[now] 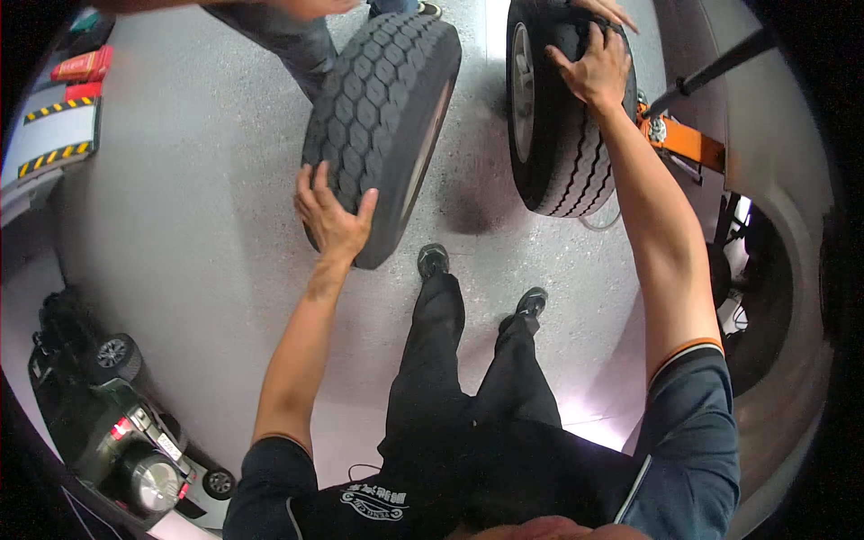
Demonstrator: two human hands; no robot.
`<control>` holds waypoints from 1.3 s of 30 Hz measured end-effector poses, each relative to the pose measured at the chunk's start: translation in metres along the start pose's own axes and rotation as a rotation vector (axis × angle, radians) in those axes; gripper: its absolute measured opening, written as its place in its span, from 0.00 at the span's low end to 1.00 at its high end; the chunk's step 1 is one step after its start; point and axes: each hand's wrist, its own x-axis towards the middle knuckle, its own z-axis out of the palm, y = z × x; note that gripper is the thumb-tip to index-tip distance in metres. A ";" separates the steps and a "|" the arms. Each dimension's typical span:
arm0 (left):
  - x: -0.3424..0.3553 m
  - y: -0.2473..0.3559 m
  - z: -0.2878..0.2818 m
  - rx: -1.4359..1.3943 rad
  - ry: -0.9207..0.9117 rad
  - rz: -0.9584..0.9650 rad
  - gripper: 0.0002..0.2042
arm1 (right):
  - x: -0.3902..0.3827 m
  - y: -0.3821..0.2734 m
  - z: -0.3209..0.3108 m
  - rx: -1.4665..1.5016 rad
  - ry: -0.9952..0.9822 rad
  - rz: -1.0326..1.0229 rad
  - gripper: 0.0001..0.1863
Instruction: Remove lug nuts with an impact wrench, swap tires, and reinstall lug nuts.
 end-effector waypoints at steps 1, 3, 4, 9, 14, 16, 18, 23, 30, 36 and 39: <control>0.005 -0.001 0.004 -0.009 0.007 -0.015 0.45 | 0.001 0.005 0.011 0.058 0.104 -0.038 0.42; 0.020 -0.001 0.005 -0.277 0.072 -0.285 0.45 | -0.037 -0.013 0.036 0.300 0.204 -0.068 0.40; 0.008 -0.008 -0.002 -0.250 0.075 -0.306 0.45 | -0.080 -0.055 0.031 0.508 0.210 -0.054 0.39; -0.071 0.018 -0.002 -0.159 0.065 -0.352 0.44 | -0.231 -0.197 -0.050 1.237 -0.616 0.500 0.55; -0.150 0.059 0.023 -0.244 0.111 -0.531 0.46 | -0.270 -0.214 -0.053 0.915 -0.469 0.533 0.66; -0.169 0.095 0.029 -0.309 0.135 -0.624 0.48 | -0.273 -0.187 -0.051 0.948 -0.482 0.404 0.66; -0.187 0.136 0.046 -0.329 0.172 -0.648 0.49 | -0.268 -0.156 -0.046 0.937 -0.536 0.235 0.64; -0.252 0.191 0.058 -0.965 -0.271 -0.700 0.43 | -0.270 -0.080 -0.025 0.925 -0.652 0.378 0.51; -0.112 -0.016 -0.045 -0.196 0.147 -0.432 0.32 | -0.306 0.000 0.006 0.807 -0.504 0.035 0.41; -0.199 0.090 0.018 -0.080 -0.105 -0.359 0.33 | -0.367 0.123 0.038 0.947 -0.474 -0.088 0.40; -0.204 0.188 0.026 0.062 -0.280 -0.242 0.37 | -0.421 0.149 0.034 0.951 -0.433 0.486 0.41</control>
